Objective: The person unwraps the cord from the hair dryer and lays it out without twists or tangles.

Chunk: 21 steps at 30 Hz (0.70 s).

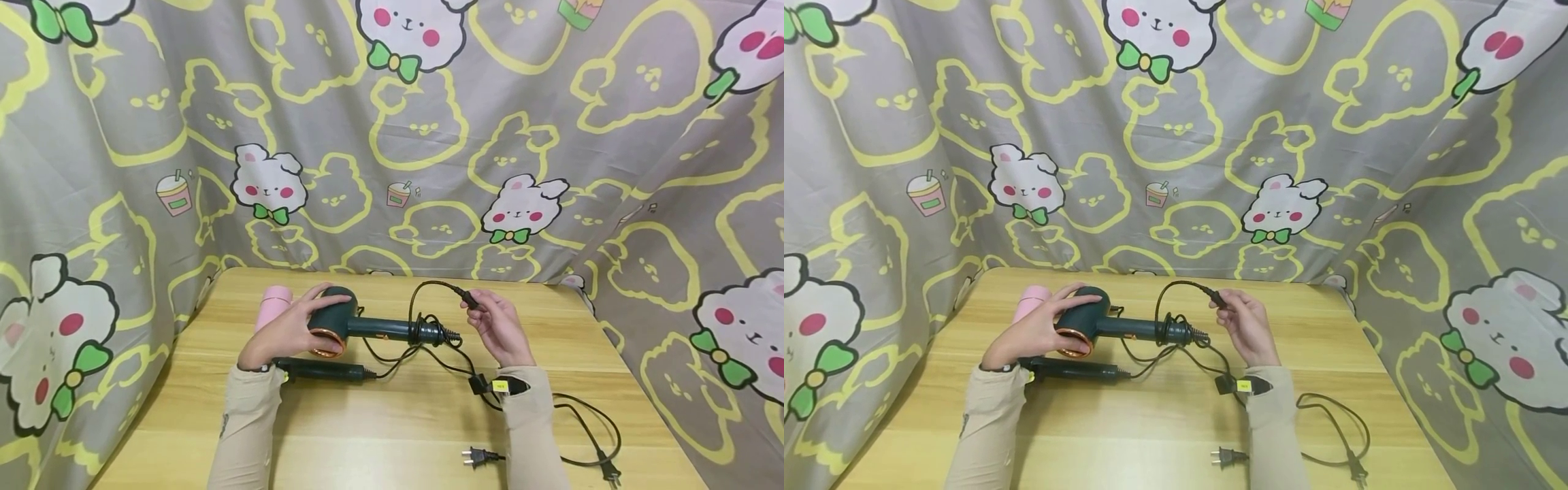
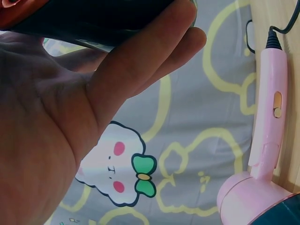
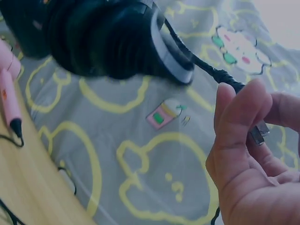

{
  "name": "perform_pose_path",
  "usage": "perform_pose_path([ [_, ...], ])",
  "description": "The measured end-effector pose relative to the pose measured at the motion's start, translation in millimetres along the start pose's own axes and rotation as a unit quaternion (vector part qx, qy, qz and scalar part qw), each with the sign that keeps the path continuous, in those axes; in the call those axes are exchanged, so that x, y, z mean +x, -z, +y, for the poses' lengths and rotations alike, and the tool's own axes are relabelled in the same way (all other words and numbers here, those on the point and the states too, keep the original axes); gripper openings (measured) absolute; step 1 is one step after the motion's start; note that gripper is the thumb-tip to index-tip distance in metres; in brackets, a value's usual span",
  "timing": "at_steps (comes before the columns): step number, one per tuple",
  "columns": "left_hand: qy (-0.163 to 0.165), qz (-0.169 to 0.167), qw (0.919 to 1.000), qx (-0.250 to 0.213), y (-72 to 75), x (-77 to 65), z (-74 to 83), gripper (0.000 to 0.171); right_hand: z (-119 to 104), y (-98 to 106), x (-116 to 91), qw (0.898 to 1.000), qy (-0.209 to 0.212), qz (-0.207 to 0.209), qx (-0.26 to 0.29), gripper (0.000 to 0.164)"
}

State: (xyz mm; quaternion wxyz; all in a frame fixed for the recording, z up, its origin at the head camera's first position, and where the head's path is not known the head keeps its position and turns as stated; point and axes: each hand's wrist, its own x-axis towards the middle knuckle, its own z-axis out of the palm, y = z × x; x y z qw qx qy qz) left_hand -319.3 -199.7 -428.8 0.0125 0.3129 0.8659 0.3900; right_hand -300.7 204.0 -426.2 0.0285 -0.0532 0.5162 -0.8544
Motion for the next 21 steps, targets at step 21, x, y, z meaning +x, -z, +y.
perform_pose_path([
  [21,0.016,0.003,0.9998,-0.006,4.4,-2.4,-5.3,0.089,-17,-25,-19,0.995,0.026,-0.093,-0.006,0.028],
])
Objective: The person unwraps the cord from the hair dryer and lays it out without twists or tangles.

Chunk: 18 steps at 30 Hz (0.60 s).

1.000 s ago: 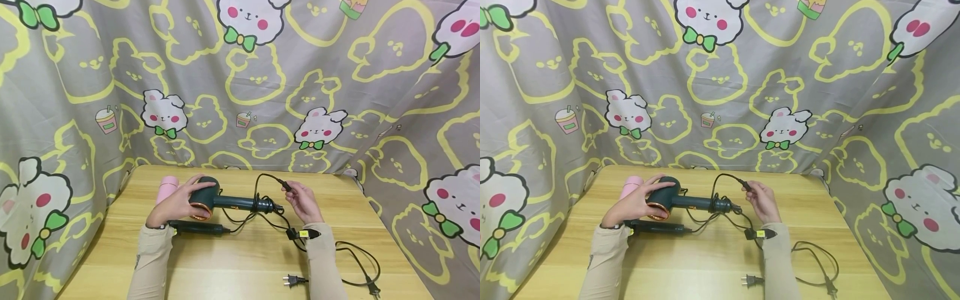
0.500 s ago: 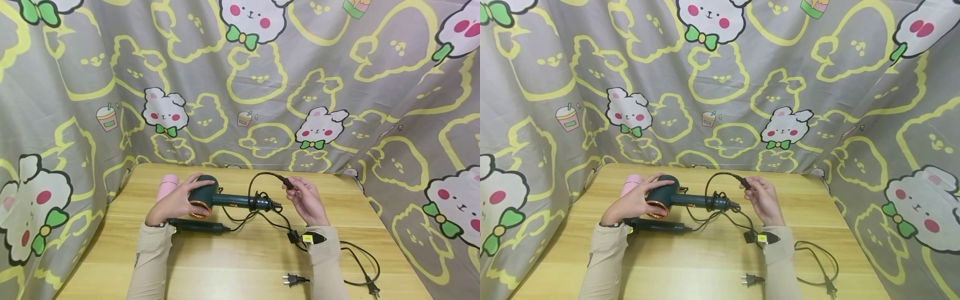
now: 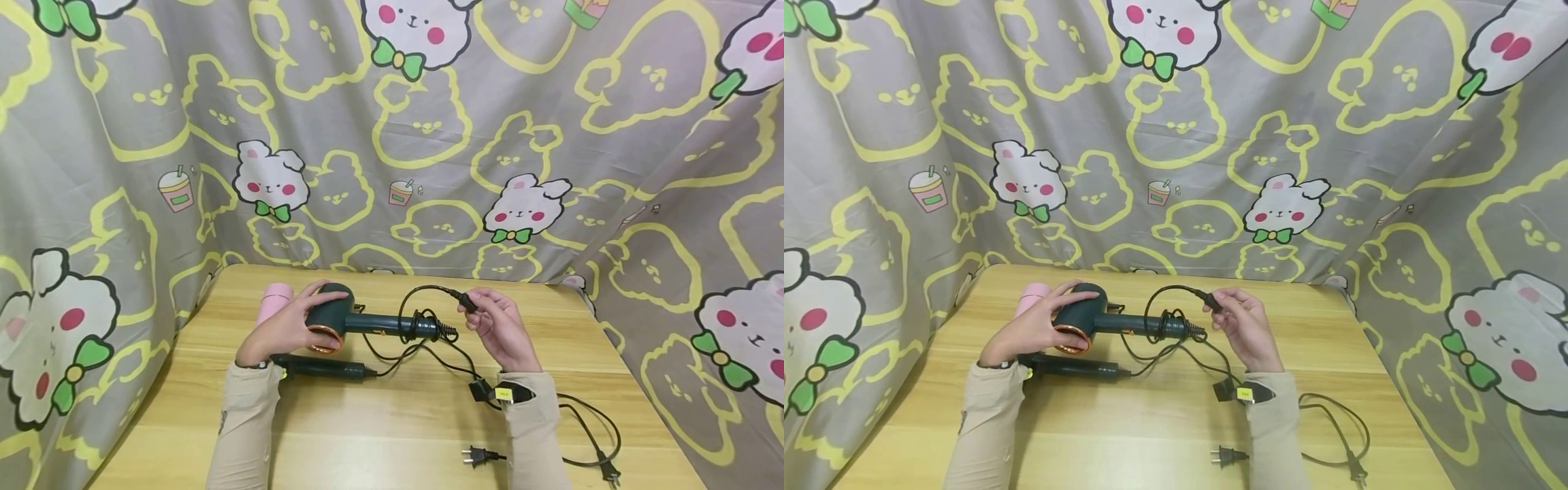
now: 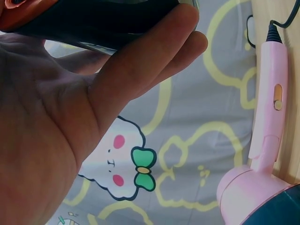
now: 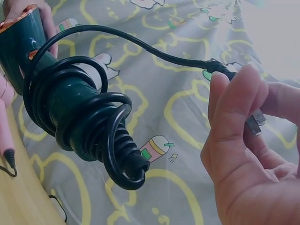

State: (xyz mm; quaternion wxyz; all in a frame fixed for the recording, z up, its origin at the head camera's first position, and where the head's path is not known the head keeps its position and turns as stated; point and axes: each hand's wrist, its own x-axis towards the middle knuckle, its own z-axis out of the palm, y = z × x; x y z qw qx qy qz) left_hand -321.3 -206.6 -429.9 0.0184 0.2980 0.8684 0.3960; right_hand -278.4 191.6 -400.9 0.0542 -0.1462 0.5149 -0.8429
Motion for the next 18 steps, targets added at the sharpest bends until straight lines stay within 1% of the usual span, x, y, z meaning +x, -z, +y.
perform_pose_path([
  [5,0.004,0.003,1.0000,0.000,1.7,-1.7,0.5,0.088,-1.4,-2.7,-1.9,1.000,0.001,-0.023,-0.013,0.030],
  [11,0.001,0.007,1.0000,0.003,2.2,-2.0,-0.8,0.088,-2.4,-7.1,-3.7,0.999,-0.006,-0.029,-0.031,0.032],
  [18,0.007,0.010,0.9999,-0.003,4.8,-3.0,-1.7,0.089,-1.2,-8.1,-3.9,0.997,-0.015,-0.054,-0.050,0.031],
])
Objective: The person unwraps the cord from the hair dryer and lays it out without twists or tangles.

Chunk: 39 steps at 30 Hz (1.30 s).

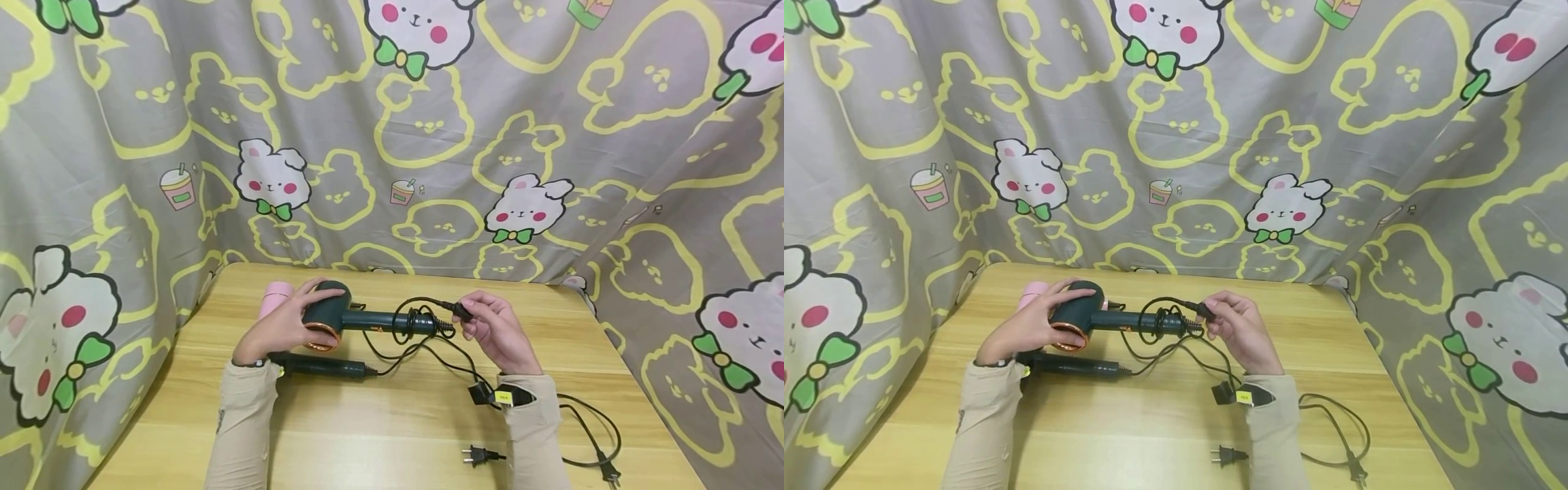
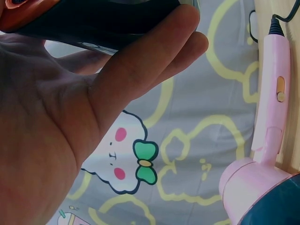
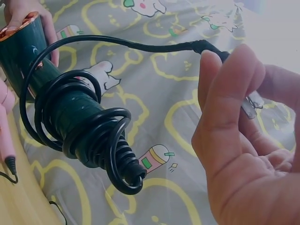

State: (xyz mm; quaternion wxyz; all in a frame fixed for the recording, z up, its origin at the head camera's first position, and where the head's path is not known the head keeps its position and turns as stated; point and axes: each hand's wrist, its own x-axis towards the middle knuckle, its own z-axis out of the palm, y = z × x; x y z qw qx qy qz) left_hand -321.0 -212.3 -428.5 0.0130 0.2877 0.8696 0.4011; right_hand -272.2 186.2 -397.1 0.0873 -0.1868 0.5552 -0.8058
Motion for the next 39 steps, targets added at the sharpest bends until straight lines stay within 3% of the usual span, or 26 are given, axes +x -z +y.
perform_pose_path([
  [7,0.004,0.005,1.0000,0.002,2.7,-2.0,0.9,0.088,2,-1,0,1.000,-0.004,-0.026,-0.009,0.028],
  [18,-0.002,0.010,0.9999,0.000,5.9,-3.2,-0.9,0.089,6,-1,0,0.994,-0.032,-0.104,-0.011,0.029],
  [25,-0.002,0.014,0.9999,-0.002,7.0,-4.5,-3.2,0.089,10,4,1,0.990,-0.059,-0.109,-0.062,0.026],
  [34,0.009,0.011,0.9999,-0.005,6.9,-5.4,-3.5,0.089,13,23,-1,0.972,-0.111,-0.127,-0.162,0.014],
  [39,0.011,0.016,0.9998,-0.005,7.6,-6.1,-2.0,0.089,13,36,-4,0.955,-0.133,-0.140,-0.224,0.012],
])
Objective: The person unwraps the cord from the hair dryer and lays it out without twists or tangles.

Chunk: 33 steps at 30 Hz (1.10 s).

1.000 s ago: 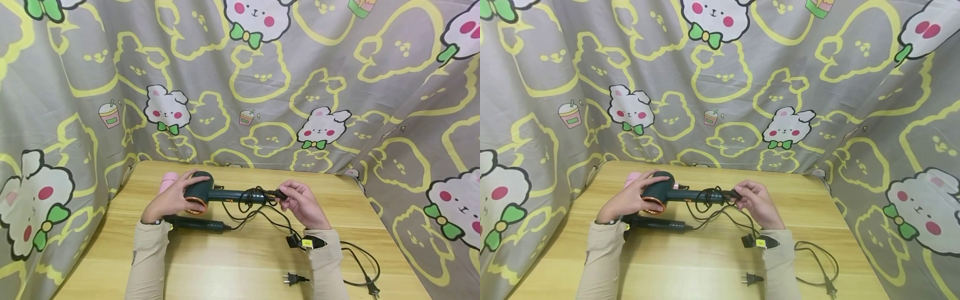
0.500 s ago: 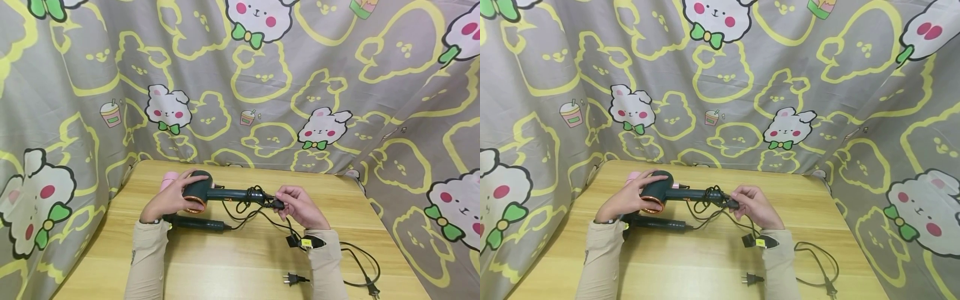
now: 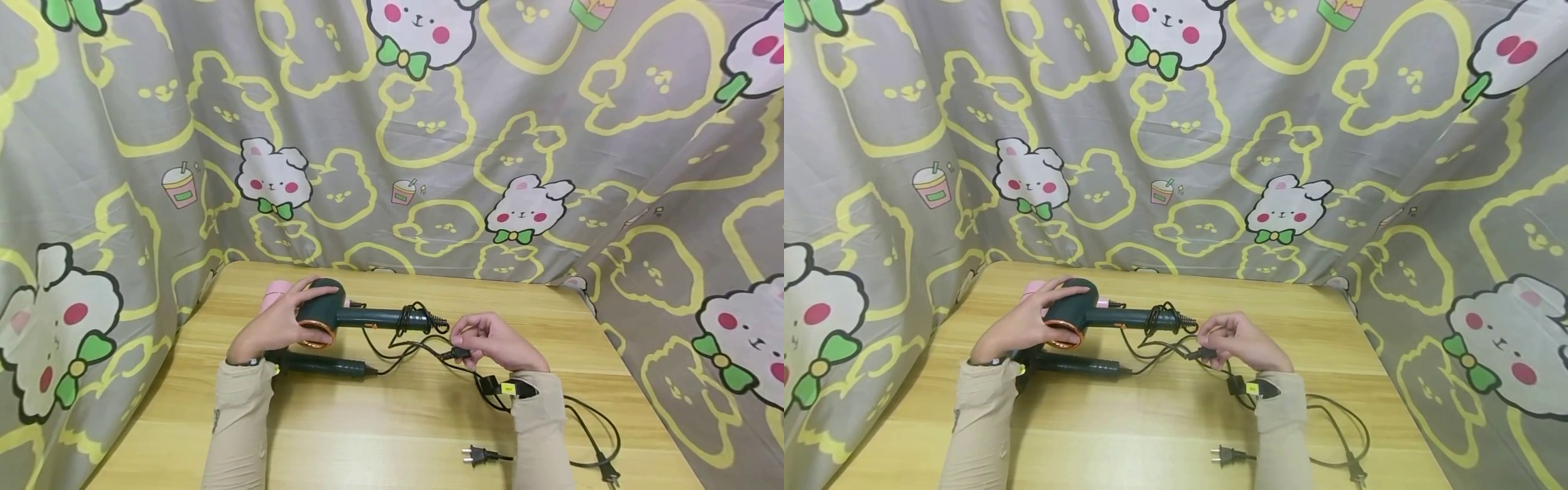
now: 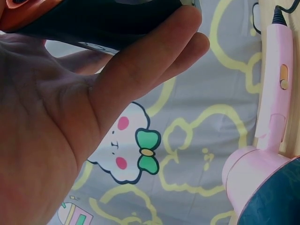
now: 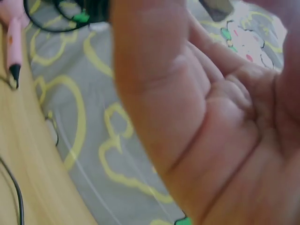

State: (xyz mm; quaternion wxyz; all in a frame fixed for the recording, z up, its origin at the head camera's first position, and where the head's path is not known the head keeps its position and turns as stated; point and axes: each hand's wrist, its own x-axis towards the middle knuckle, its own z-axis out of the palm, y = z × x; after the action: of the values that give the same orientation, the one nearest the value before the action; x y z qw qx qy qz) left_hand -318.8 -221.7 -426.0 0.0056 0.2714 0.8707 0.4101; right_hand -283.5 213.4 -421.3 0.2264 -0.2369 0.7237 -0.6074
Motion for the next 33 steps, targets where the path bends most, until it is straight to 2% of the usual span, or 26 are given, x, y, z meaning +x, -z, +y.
perform_pose_path([
  [7,-0.002,0.002,1.0000,0.003,0.9,0.0,3.4,0.089,9,7,2,0.997,-0.056,0.004,-0.058,0.024],
  [14,-0.005,0.006,0.9999,0.010,-0.9,-5.1,5.2,0.088,21,3,8,0.993,-0.079,0.034,-0.083,0.027],
  [23,-0.023,0.007,0.9996,0.012,-4.3,-5.1,4.3,0.087,40,6,15,0.990,-0.082,0.105,-0.034,0.030],
  [27,-0.026,0.002,0.9995,0.018,-5.8,-4.9,6.8,0.087,43,6,16,0.987,-0.082,0.135,0.001,0.021],
  [33,-0.030,-0.002,0.9993,0.023,-6.4,-3.8,9.6,0.087,41,5,19,0.977,-0.085,0.189,0.046,0.014],
])
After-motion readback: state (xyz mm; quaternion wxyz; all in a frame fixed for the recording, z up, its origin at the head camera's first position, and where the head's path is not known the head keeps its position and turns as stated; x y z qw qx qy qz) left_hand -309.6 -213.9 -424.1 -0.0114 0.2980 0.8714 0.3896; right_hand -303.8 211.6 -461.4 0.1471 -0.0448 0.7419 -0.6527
